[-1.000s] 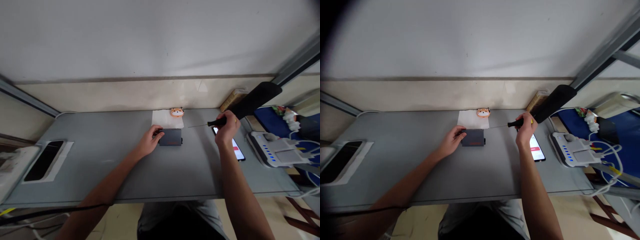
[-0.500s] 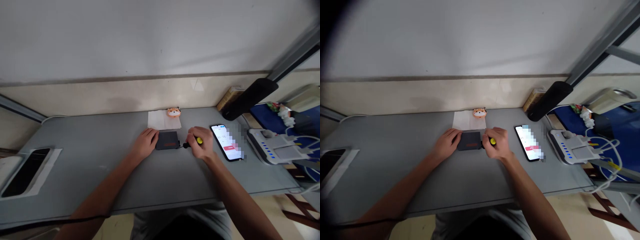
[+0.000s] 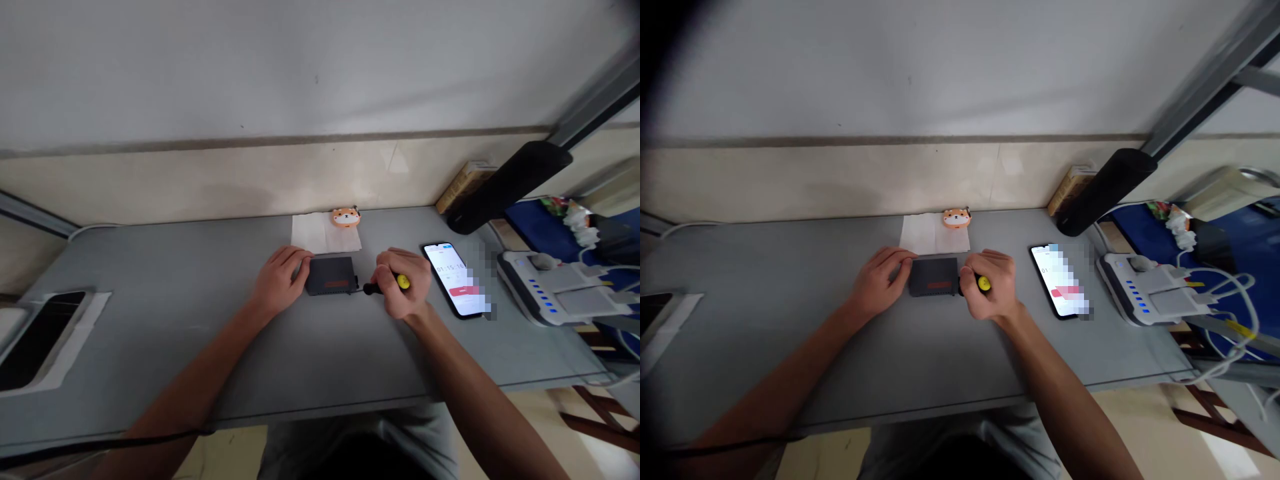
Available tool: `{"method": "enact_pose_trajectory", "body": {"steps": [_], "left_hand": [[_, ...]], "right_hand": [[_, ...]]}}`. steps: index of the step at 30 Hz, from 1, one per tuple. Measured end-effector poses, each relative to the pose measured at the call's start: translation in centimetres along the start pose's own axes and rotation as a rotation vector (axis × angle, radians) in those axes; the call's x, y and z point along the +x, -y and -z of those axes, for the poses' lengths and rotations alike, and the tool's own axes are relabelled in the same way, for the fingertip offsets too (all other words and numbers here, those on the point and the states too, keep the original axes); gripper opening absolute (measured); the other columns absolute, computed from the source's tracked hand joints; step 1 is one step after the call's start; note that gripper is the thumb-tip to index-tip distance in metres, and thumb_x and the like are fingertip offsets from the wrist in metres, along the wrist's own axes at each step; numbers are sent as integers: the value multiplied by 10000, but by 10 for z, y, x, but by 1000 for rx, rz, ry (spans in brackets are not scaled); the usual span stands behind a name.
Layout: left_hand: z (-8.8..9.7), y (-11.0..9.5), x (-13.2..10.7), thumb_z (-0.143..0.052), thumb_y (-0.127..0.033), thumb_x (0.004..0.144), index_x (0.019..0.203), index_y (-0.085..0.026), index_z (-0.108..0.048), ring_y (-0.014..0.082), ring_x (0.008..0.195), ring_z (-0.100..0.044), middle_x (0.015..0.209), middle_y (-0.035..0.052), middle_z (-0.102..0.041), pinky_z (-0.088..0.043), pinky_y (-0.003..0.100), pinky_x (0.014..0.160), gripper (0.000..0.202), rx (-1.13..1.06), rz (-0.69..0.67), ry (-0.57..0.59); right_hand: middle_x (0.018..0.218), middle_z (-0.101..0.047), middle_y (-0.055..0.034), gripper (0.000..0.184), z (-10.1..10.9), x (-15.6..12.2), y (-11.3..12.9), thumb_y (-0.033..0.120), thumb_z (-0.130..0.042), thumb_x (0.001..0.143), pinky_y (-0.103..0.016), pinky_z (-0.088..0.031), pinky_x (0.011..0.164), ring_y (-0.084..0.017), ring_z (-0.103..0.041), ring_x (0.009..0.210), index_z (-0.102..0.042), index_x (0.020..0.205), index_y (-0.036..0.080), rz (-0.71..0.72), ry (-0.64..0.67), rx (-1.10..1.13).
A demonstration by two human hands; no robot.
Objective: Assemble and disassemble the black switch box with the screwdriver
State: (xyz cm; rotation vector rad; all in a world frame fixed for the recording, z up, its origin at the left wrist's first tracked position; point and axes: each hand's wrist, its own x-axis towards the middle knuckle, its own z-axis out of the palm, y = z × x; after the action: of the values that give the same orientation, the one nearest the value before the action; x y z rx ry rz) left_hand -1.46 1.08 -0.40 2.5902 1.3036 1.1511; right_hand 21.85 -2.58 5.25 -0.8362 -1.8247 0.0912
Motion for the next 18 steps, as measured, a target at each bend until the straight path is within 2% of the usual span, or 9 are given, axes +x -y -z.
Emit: {"method": "enact_pose_trajectory", "body": {"steps": [4,10,14,18], "left_hand": [[5,3,2,-442,-199,1029,988,-199,-682,188,905,-683,933,50,-729,-570,347,871,244,-10,-25,-13],[8,4,3,-456,-170,1026,975,-179,-678,179,893,-678,930,58,-718,-575,320,845,228,2,-118,-22],[9,2,3,-458,-170,1023,1002,-188,-681,184,914,-681,966,62,-720,-578,336,865,225,-1,-137,20],[9,3,3,-470,-178,1021,1017,-189,-679,184,912,-678,967,66,-721,-581,344,868,209,-15,-153,14]], "right_hand": [[447,-392,47,333,0,2,0,89,-457,844,-272,-307,453,-100,-344,404,-383,555,236,32,32,-9],[457,-427,30,346,2,1,-3,110,-440,860,-270,-319,452,-107,-407,418,-401,538,230,-50,32,-17],[496,-488,26,340,-9,-4,1,126,-446,903,-260,-357,475,-107,-461,450,-468,578,221,-89,49,42],[534,-548,26,294,-26,-9,9,124,-478,920,-258,-402,524,-107,-497,485,-510,644,220,-11,75,118]]}}
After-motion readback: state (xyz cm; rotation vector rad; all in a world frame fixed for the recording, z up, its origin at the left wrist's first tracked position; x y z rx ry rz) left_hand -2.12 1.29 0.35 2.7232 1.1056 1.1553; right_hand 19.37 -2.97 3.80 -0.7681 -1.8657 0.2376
